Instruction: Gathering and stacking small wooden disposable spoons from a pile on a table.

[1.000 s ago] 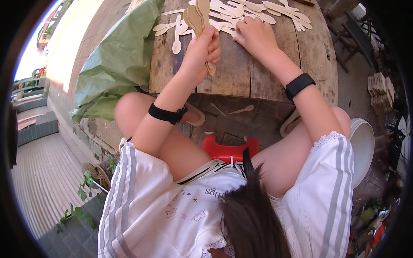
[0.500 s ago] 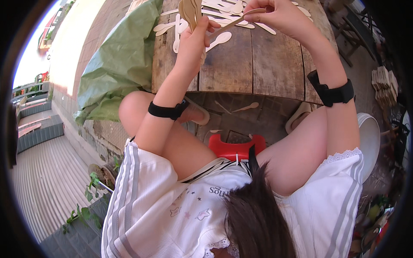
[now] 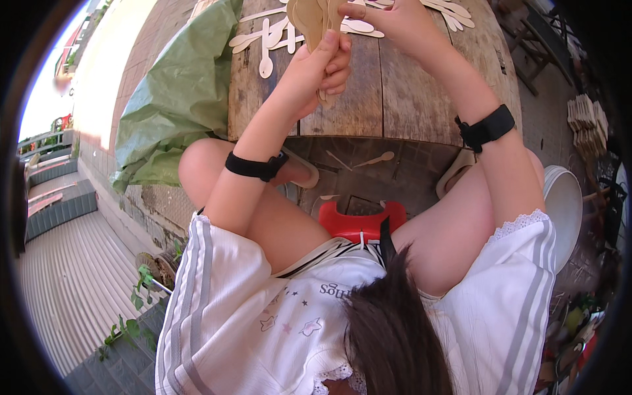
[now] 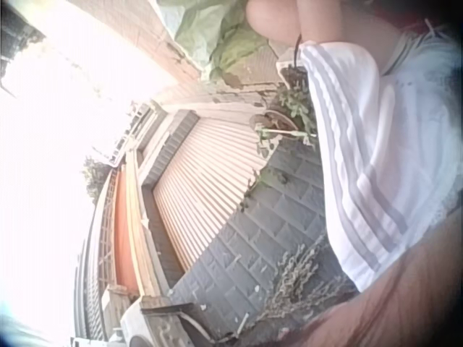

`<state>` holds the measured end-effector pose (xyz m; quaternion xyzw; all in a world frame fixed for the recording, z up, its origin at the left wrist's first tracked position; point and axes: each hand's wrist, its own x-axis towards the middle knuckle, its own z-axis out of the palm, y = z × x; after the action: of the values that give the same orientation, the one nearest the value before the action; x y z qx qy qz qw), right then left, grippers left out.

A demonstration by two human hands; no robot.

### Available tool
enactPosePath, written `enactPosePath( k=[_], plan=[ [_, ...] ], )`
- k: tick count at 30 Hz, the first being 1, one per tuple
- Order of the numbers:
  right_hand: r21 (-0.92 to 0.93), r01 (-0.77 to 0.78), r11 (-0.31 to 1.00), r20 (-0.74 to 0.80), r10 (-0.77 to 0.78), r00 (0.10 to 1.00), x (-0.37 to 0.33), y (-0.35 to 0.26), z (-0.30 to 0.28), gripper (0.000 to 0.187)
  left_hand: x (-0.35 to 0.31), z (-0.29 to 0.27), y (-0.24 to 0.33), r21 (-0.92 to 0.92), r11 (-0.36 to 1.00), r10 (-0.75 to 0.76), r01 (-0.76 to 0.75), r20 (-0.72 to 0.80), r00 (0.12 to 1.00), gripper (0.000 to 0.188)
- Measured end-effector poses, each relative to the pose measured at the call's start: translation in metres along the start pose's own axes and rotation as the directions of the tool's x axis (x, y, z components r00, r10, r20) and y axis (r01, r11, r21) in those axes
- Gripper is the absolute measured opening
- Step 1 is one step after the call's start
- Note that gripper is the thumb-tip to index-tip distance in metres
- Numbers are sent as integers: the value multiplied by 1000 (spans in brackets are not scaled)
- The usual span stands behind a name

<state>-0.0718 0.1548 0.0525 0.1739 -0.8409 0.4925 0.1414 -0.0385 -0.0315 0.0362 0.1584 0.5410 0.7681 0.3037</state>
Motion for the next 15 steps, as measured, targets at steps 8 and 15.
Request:
enactPosePath(
  k=[8,15],
  plan=[
    [-635,361,683,283,-229,931,-40,35,60,26,-3,-22,13,-254,947,137,-199,-242,961,39],
    [-635,52,771,199,98,975,-33,20,55,20,-1,-19,7,-168,984,16,-61,-253,967,38]
  ],
)
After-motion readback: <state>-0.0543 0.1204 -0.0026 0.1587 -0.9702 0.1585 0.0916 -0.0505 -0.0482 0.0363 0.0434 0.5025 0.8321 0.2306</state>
